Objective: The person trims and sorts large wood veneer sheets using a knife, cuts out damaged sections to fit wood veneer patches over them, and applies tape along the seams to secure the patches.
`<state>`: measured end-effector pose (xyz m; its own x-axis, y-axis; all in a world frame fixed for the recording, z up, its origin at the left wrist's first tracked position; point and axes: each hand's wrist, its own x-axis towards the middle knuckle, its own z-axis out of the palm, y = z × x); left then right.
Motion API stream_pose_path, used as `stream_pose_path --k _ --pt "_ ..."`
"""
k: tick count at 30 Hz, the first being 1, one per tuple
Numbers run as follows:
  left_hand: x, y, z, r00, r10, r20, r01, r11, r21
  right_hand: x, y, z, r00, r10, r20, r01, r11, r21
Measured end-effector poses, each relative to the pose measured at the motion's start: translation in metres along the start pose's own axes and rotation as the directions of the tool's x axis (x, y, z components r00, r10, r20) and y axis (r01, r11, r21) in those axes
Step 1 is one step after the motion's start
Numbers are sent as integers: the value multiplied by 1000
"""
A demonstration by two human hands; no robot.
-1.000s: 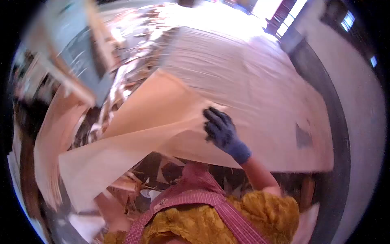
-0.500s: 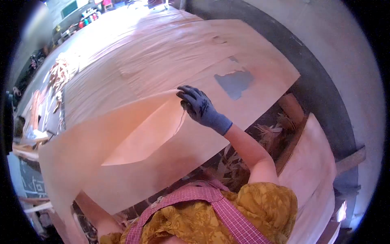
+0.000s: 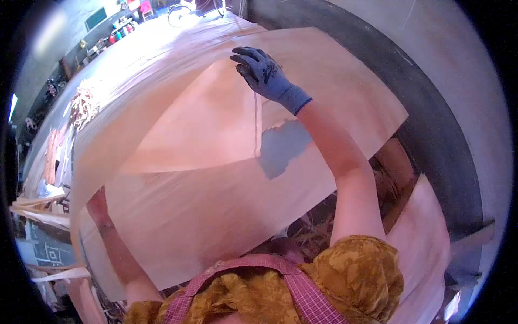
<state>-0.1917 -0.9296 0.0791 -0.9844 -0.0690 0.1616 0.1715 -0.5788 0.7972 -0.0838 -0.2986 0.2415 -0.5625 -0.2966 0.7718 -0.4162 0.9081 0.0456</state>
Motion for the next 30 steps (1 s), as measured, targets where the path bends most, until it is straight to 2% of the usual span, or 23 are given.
stream_pose_path --k 2,3,5,7,8,10,12,14,17,20,25,27,29,30 --pt "-20 -24 46 992 38 124 -28 997 -78 -6 54 -8 999 -32 -15 33 999 30" --pt "-34 -24 82 978 30 204 11 981 -196 -13 92 -19 999 -47 -15 48 997 56" --pt "-49 -24 137 934 44 355 115 903 -414 -4 104 -28 996 -84 -17 85 994 70" --pt "-20 -49 141 970 -170 175 232 865 -445 -11 144 -31 995 -93 -33 96 992 86" --pt "-8 -60 136 958 -276 82 281 834 -475 -11 158 -31 989 -137 -51 142 985 95" --pt "12 -92 148 921 -388 -21 350 851 -392 -10 182 -21 987 -149 -66 154 984 86" --pt "34 -124 164 854 -473 -217 417 871 -260 -5 188 -23 980 -155 -124 162 985 54" --pt "51 -161 179 831 -434 -349 379 899 -218 -6 206 -29 980 -166 -108 169 985 17" --pt "108 -224 139 827 -407 -388 404 910 -94 -9 229 -41 983 -175 -50 173 984 -50" --pt "94 -227 202 825 -334 -457 332 939 -88 -24 264 -55 971 -235 -31 234 971 -44" --pt "5 -245 263 915 -246 -320 202 965 -165 -78 335 -69 978 -205 34 207 977 -61" --pt "-47 -262 287 901 -255 -350 206 963 -173 -104 362 -76 969 -246 30 246 969 -16" --pt "-99 -306 257 917 -330 -225 297 940 -166 -149 379 -87 987 -133 87 137 989 -46" --pt "-126 -315 273 867 -372 -331 319 925 -204 -171 387 -93 982 -160 100 164 986 -30"
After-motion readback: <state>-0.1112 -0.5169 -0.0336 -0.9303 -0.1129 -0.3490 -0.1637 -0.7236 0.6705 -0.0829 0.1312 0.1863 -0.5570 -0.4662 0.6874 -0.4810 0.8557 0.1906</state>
